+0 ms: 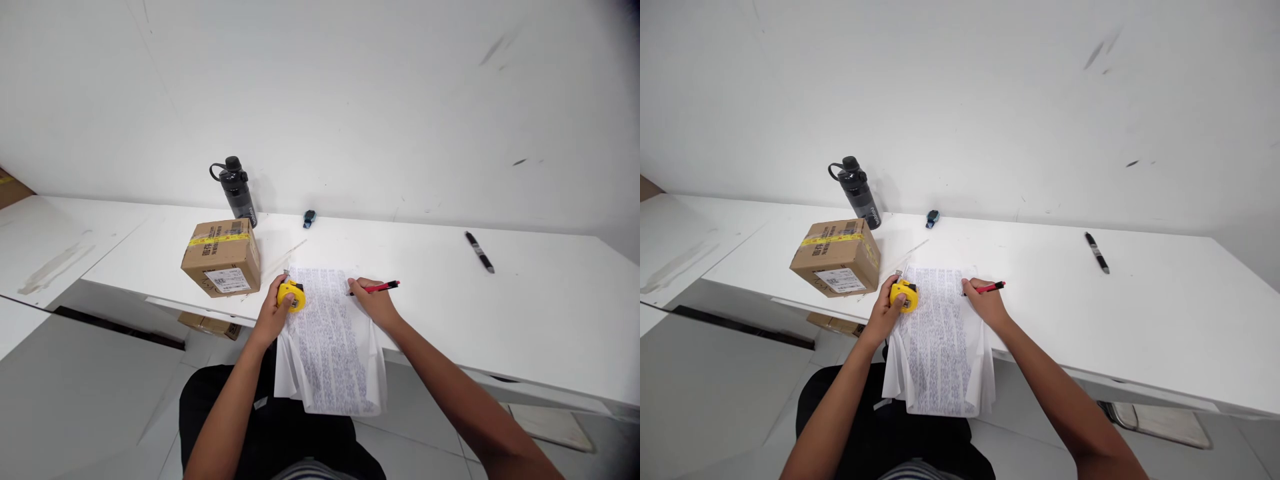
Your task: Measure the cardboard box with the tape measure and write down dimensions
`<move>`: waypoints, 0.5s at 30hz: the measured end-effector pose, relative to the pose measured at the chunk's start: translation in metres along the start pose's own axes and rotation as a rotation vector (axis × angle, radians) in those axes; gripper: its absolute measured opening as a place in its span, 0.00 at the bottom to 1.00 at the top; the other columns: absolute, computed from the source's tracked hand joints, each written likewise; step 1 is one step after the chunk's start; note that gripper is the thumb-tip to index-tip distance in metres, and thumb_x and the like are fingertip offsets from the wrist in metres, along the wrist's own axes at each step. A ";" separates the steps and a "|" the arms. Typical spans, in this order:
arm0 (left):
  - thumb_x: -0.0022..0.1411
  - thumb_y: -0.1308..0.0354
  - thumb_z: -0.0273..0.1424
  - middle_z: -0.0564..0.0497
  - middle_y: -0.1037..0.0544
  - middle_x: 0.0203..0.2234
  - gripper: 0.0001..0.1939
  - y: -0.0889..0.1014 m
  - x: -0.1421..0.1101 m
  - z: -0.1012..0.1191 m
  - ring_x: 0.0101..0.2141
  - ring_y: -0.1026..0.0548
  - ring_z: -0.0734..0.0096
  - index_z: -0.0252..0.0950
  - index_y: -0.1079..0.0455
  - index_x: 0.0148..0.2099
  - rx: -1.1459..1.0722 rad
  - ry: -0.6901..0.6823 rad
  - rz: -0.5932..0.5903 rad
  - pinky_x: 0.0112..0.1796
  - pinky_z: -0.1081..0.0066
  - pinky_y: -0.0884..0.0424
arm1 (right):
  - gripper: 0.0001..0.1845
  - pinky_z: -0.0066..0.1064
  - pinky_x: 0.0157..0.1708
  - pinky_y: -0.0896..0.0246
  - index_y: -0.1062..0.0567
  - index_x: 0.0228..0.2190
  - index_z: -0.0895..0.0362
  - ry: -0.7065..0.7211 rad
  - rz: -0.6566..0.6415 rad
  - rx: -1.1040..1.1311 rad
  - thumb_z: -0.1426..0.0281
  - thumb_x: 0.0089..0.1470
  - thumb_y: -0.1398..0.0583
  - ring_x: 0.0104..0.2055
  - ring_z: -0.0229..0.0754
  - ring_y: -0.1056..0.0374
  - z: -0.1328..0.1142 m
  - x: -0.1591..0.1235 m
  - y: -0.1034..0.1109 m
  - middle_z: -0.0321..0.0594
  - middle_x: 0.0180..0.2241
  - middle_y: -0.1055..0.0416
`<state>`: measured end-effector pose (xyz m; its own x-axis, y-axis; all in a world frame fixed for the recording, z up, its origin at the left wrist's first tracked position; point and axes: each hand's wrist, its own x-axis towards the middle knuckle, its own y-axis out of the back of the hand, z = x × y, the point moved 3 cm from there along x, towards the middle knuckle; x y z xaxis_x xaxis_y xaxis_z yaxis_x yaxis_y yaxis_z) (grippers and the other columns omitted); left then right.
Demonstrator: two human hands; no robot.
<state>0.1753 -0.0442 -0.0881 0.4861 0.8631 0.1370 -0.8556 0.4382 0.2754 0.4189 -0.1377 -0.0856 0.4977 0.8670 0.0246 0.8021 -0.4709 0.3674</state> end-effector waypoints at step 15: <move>0.63 0.47 0.44 0.45 0.34 0.56 0.27 0.000 0.000 -0.007 0.53 0.33 0.62 0.41 0.43 0.62 -0.026 -0.012 0.012 0.55 0.62 0.39 | 0.21 0.32 0.28 0.45 0.29 0.16 0.56 0.016 0.042 0.007 0.55 0.52 0.44 0.24 0.40 0.40 0.003 0.001 0.001 0.35 0.17 0.37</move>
<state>0.1743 -0.0424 -0.0951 0.4778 0.8653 0.1516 -0.8656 0.4343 0.2494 0.4211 -0.1383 -0.0876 0.5255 0.8490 0.0552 0.7831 -0.5080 0.3588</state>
